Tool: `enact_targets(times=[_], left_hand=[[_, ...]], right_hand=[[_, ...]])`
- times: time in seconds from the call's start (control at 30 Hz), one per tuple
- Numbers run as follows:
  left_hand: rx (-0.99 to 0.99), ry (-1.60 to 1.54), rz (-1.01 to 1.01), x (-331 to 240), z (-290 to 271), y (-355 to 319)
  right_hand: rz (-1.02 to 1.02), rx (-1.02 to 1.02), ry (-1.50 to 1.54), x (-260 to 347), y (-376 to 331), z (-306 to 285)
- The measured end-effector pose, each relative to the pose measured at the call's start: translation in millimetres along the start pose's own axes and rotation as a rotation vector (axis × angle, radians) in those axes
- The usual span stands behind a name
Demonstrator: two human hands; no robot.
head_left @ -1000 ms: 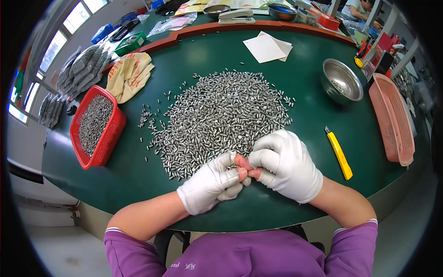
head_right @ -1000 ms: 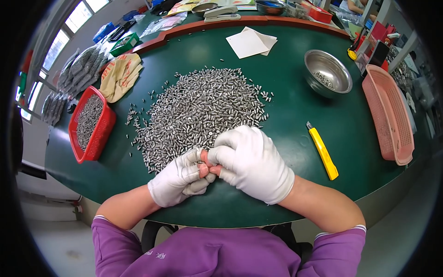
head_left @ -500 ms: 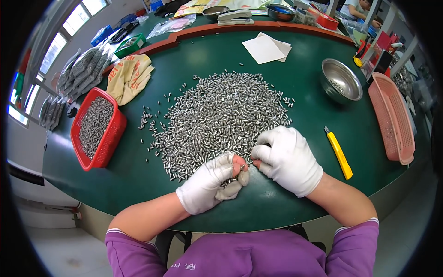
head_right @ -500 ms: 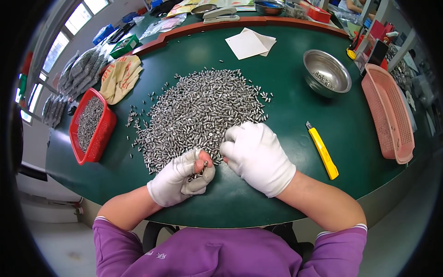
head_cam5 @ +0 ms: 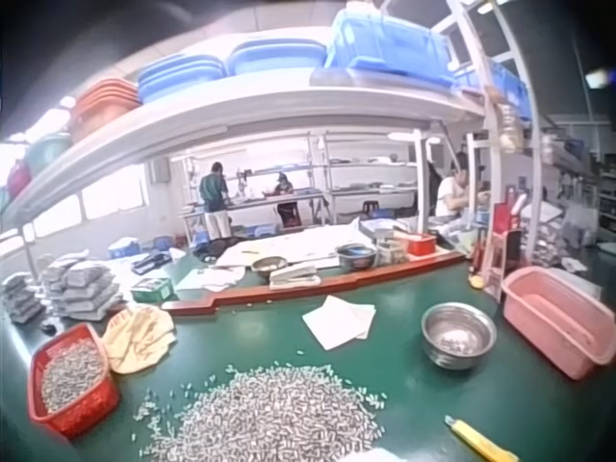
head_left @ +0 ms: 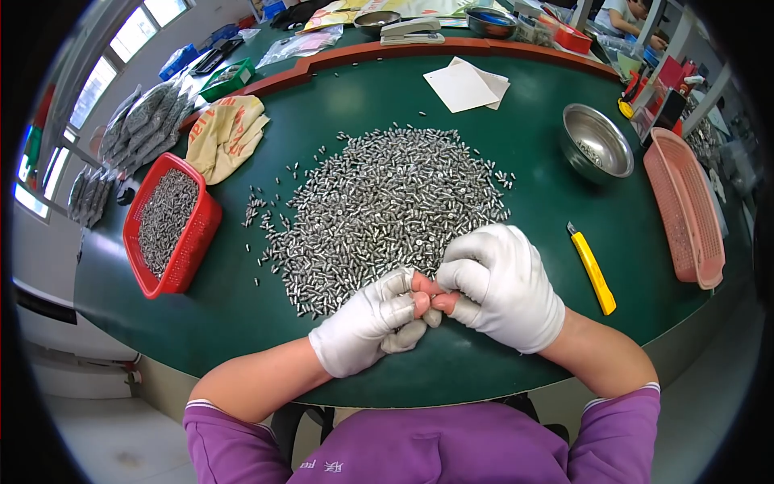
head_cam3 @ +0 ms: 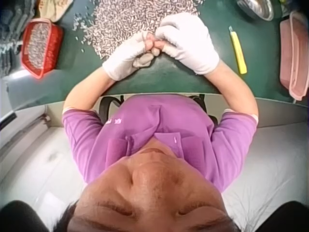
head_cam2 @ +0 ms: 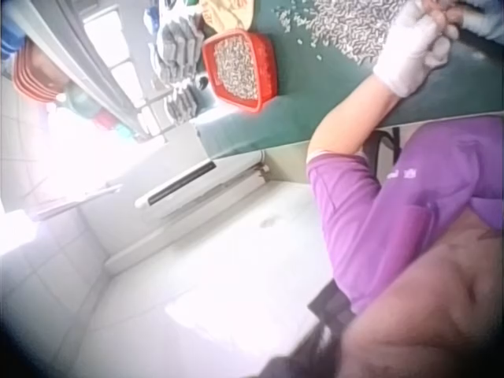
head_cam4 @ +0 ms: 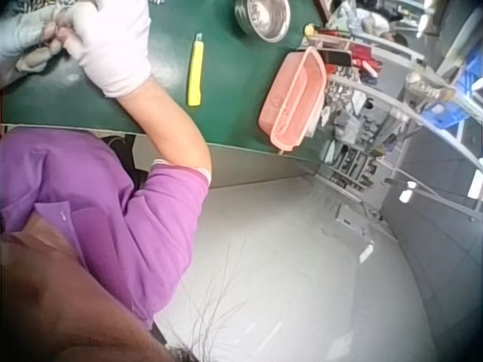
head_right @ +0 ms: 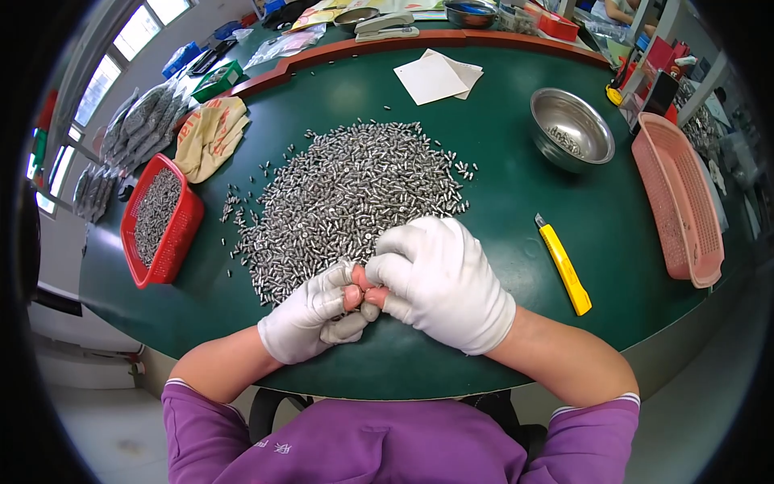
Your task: Assembling small pink plastic caps onto metal rivets at a manufacturing workbench and using a utility knife to trim them.
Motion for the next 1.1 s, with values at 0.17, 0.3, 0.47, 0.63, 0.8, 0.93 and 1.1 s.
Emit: enact_targets(times=[0.17, 0.3, 0.47, 0.63, 0.8, 0.93, 1.1], left_hand=[[-0.043, 0.005, -0.018, 1, 1, 0], [-0.033, -0.014, -0.011, 2, -1, 1], [-0.012, -0.007, 0.022, 2, -2, 1], [-0.066, 0.021, 0.029, 2, -2, 0], [0.004, -0.045, 0.057, -1, -1, -2], [0.031, -0.06, 0.066, -4, -1, -3], [0.033, -0.028, 0.042, 1, -2, 0]], right_hand=[[0.02, 0.002, 0.071, -4, -2, 1], [0.127, 0.01, 0.034, -13, 0, -2], [0.112, 0.208, -0.018, -16, -1, 8], [0.052, 0.222, -0.105, -10, -2, 15], [0.049, 0.23, -0.123, -9, -1, 14], [0.122, 0.301, -0.148, -10, -5, 13], [0.207, 0.197, -0.013, -13, -5, 10]])
Point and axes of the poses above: each hand's wrist, its own y-axis towards the middle knuckle, its own z-axis out of the palm, x = y × z, the point moved 4 cm from there along y, towards the middle knuckle, and after that the axes turned 6 degrees about y, right-handed, at the moved point
